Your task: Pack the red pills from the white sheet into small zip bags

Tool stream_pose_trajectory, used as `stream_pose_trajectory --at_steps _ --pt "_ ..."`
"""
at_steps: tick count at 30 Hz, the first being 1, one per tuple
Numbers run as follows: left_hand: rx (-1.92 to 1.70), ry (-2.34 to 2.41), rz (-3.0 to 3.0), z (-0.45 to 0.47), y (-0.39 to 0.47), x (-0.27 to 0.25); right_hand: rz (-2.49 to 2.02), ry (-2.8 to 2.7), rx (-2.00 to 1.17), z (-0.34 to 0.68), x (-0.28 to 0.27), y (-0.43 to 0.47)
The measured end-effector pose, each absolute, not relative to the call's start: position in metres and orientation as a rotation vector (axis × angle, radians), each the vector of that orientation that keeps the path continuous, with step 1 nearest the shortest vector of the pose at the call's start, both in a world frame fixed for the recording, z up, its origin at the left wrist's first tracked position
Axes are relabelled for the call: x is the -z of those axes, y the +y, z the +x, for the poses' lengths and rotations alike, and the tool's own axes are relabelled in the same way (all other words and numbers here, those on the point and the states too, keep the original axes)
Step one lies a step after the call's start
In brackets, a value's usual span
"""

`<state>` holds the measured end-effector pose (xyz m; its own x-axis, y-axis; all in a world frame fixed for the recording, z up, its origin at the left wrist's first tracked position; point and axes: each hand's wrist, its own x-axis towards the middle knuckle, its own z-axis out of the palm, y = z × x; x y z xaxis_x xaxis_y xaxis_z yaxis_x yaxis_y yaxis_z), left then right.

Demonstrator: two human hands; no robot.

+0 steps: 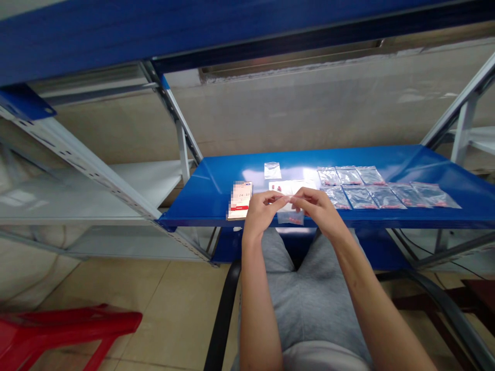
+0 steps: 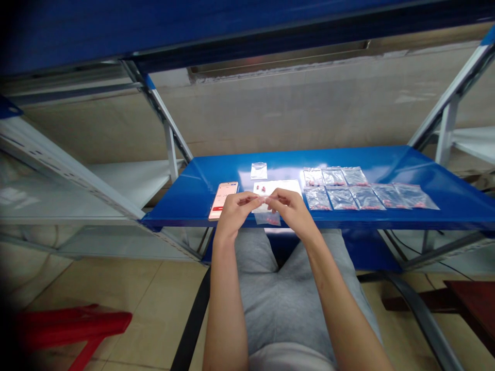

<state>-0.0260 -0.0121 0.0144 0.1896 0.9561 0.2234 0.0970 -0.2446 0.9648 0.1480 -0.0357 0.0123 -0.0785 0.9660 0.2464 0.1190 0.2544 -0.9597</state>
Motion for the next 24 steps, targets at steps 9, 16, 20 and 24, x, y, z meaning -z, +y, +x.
stream_pose_trajectory --at_steps 9,16,20,24 --pt "-1.195 1.077 1.610 -0.0263 -0.0123 -0.0156 -1.089 -1.599 -0.993 0.1571 -0.0175 -0.0363" --pt "-1.127 1.051 1.522 -0.0228 -0.0128 -0.0157 -1.121 -1.588 -0.813 0.1583 -0.0114 -0.0343" --pt "-1.203 1.055 1.470 -0.0236 -0.0114 -0.0144 -1.126 -1.605 -0.804 0.1573 -0.0130 -0.0356" --pt "-1.171 1.083 1.528 -0.0264 -0.0084 -0.0109 -1.123 -1.596 -0.897 0.1576 -0.0115 -0.0341"
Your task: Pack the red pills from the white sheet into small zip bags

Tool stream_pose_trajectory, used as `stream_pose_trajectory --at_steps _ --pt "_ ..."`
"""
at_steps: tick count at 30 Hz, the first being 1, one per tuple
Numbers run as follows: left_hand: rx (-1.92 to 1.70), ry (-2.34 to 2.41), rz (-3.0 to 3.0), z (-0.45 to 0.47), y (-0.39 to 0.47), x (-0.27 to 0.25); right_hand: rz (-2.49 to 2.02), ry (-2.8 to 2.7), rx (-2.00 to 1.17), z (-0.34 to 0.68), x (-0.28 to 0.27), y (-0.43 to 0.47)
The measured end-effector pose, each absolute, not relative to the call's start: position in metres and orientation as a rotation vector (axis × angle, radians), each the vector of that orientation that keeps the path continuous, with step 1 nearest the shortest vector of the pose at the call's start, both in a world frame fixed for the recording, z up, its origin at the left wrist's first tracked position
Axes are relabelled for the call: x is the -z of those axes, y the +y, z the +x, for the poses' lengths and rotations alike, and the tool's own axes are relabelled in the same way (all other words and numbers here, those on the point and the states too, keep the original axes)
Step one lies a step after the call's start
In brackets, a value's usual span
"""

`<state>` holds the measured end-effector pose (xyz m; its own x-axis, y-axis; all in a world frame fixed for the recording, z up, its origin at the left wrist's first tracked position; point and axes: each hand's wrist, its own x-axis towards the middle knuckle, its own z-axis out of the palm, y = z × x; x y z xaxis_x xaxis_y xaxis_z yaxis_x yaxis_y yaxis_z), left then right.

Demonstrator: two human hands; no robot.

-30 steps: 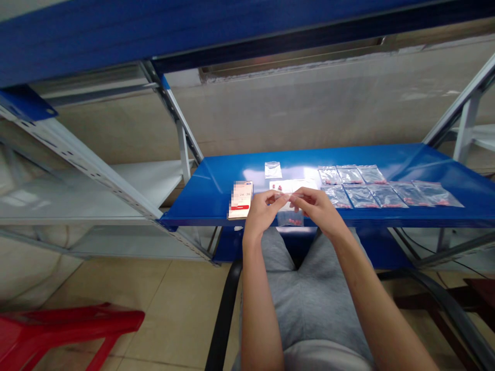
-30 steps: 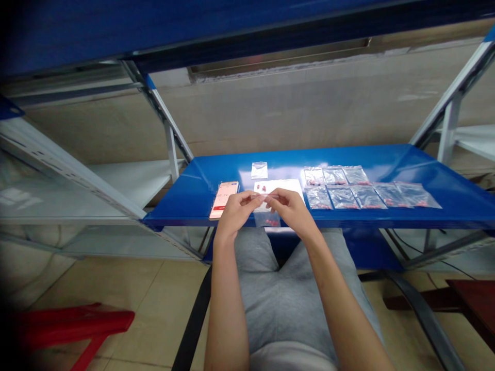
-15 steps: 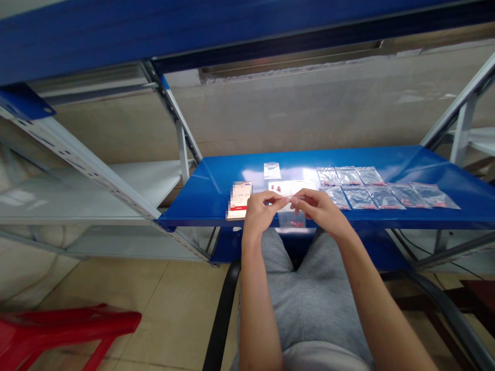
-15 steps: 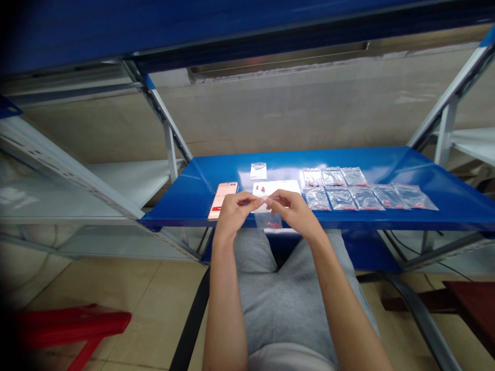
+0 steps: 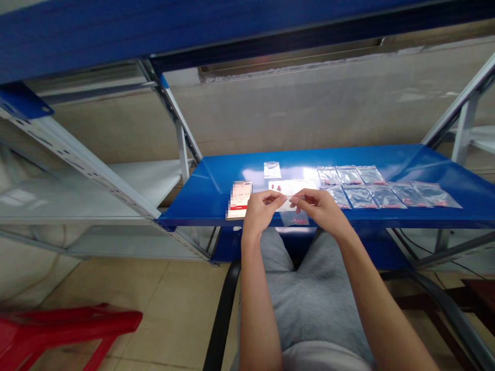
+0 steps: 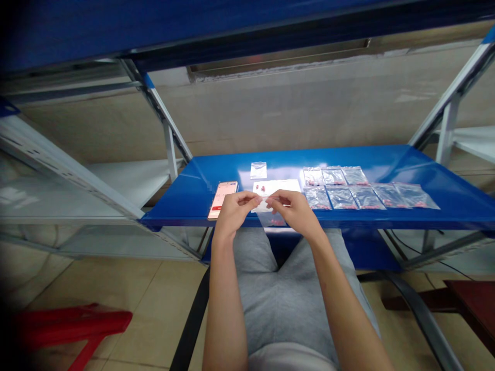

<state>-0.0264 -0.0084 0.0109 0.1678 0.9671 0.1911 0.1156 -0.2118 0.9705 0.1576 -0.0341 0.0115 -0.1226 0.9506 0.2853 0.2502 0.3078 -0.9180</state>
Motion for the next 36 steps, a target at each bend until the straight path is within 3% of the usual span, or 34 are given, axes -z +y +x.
stream_pose_trajectory --at_steps 10,17,25,32,36 --pt "-1.161 1.275 1.819 -0.020 -0.009 -0.015 -1.166 -1.605 -0.822 0.154 -0.003 -0.032" --pt "-1.156 1.123 1.804 -0.017 -0.012 -0.017 -1.147 -1.541 -0.774 0.156 -0.006 -0.035" --pt "-1.207 1.171 1.876 -0.012 -0.011 -0.018 -1.135 -1.566 -0.935 0.168 -0.017 -0.038" --pt "-1.199 1.081 1.719 -0.017 -0.011 -0.016 -1.210 -1.547 -0.786 0.170 -0.010 -0.035" --pt "-1.205 1.032 1.617 -0.017 -0.010 -0.013 -1.192 -1.476 -0.924 0.172 -0.011 -0.035"
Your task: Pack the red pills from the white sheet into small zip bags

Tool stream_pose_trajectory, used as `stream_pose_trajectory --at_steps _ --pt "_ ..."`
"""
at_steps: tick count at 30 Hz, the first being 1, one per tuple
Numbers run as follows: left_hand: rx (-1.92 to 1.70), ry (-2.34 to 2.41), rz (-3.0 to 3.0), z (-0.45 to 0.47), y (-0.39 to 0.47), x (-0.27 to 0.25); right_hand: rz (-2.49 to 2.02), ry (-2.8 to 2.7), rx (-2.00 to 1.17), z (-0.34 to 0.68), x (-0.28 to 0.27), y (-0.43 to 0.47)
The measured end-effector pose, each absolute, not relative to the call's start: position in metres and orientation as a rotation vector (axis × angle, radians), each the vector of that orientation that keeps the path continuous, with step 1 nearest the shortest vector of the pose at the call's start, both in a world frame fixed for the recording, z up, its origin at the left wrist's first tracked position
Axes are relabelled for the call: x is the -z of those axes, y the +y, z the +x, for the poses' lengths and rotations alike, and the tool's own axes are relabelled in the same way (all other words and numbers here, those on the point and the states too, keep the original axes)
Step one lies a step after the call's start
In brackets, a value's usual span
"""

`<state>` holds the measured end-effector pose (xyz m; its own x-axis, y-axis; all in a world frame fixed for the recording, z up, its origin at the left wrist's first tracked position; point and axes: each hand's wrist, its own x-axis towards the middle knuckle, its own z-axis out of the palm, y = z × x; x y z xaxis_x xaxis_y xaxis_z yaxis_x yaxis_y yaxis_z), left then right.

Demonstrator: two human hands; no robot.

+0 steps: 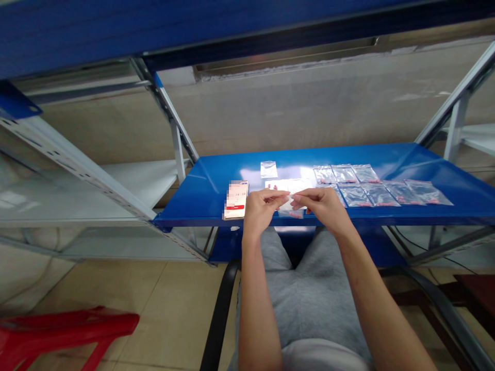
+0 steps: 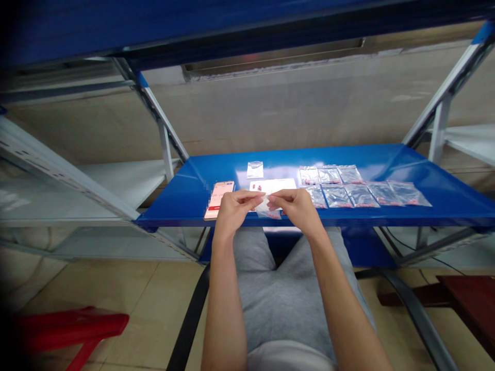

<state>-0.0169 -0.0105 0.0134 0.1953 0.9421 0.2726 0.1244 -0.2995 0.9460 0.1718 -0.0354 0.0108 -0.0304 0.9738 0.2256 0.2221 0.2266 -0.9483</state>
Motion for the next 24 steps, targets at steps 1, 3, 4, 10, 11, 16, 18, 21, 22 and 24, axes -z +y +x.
stream_pose_trajectory --at_steps 1,3,4,10,11,16,18,21,22,24 --pt "-1.211 1.037 1.592 -0.016 -0.010 -0.013 -1.178 -1.476 -0.974 0.173 -0.011 -0.036" --pt "-1.234 1.041 1.544 -0.013 -0.010 -0.013 -1.148 -1.481 -1.048 0.174 -0.013 -0.038" --pt "-1.258 1.039 1.517 -0.011 -0.010 -0.013 -1.136 -1.474 -1.069 0.174 -0.013 -0.038" --pt "-1.344 1.054 1.358 -0.003 -0.010 -0.015 -1.079 -1.424 -1.124 0.174 -0.007 -0.036" --pt "-1.338 1.053 1.328 -0.002 -0.009 -0.014 -1.084 -1.405 -1.107 0.175 -0.006 -0.035" --pt "-1.163 1.136 1.323 0.000 -0.006 -0.006 -1.102 -1.207 -1.028 0.181 -0.001 -0.031" --pt "-1.031 1.119 1.399 0.003 -0.005 -0.002 -1.105 -1.137 -1.007 0.184 0.000 -0.030" --pt "-0.921 1.044 1.472 0.008 -0.005 0.002 -1.127 -1.087 -0.992 0.189 0.002 -0.030" --pt "-0.924 1.027 1.486 0.010 -0.005 0.003 -1.133 -1.083 -0.994 0.191 0.002 -0.030" --pt "-0.963 1.014 1.502 0.013 -0.003 0.004 -1.140 -1.100 -1.008 0.195 0.003 -0.031"
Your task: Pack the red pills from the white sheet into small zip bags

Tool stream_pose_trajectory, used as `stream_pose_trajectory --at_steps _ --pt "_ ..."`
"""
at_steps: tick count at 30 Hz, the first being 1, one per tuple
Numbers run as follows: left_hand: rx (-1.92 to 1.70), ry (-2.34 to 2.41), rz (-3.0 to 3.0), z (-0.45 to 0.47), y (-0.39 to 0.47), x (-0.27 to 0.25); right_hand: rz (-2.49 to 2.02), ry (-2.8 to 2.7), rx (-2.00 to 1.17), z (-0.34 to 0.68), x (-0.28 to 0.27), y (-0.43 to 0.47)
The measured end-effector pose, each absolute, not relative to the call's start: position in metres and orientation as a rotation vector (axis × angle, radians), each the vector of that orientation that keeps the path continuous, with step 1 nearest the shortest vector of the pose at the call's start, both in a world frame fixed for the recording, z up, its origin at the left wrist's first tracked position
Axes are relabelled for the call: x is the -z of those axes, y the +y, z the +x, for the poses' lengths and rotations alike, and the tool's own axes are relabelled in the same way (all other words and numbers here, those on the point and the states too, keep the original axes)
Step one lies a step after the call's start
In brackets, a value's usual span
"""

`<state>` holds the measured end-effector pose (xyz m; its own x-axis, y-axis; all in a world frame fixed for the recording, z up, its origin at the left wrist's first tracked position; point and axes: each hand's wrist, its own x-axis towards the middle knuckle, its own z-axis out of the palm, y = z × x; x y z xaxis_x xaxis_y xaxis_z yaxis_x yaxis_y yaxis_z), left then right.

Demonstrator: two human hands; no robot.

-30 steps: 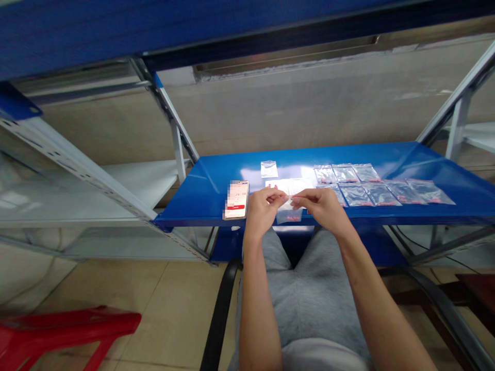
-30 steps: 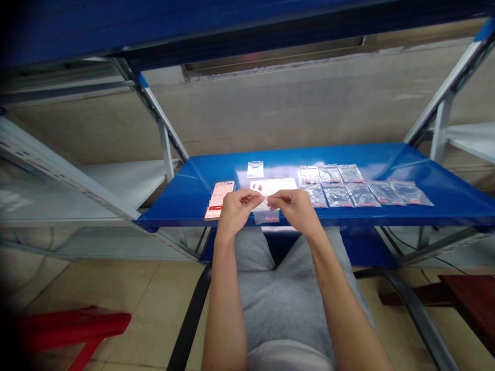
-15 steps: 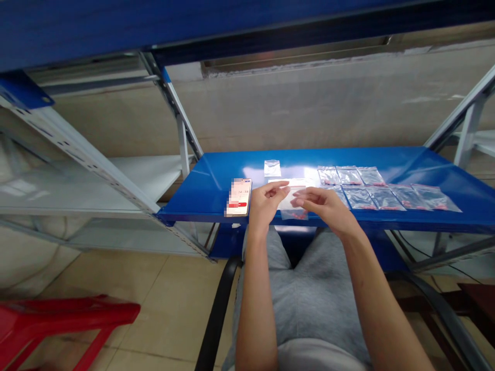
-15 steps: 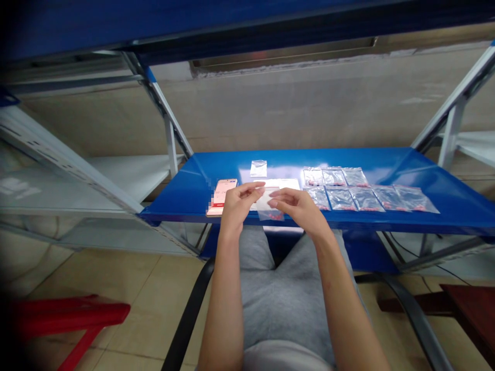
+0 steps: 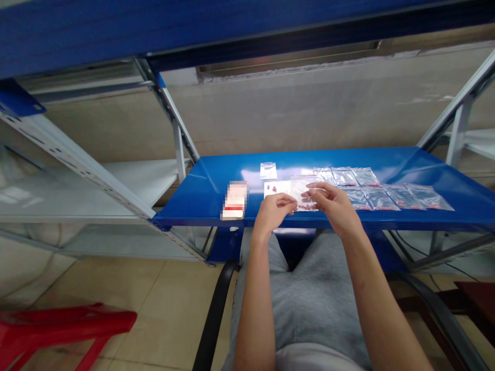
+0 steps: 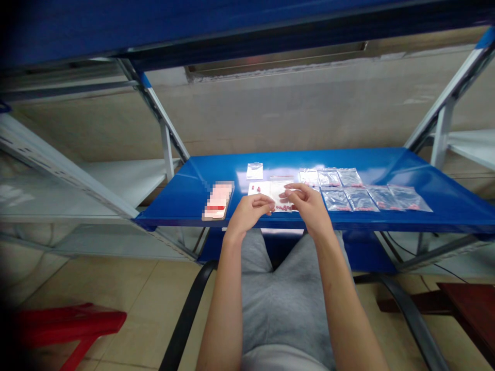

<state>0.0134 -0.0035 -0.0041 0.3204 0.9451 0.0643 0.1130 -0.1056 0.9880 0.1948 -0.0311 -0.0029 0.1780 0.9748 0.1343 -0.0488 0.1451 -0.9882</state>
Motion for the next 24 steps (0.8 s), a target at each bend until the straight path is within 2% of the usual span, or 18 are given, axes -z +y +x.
stream_pose_trajectory --at_steps 5,14,24 --pt "-1.011 0.987 1.506 0.017 0.000 0.009 -1.161 -1.249 -1.067 0.205 0.002 -0.033" --pt "-1.012 1.003 1.523 0.037 -0.008 0.006 -1.226 -1.215 -0.929 0.227 0.006 -0.035" --pt "-1.039 0.942 1.478 0.125 0.018 -0.008 -1.383 -1.560 -0.769 0.325 -0.046 -0.007"
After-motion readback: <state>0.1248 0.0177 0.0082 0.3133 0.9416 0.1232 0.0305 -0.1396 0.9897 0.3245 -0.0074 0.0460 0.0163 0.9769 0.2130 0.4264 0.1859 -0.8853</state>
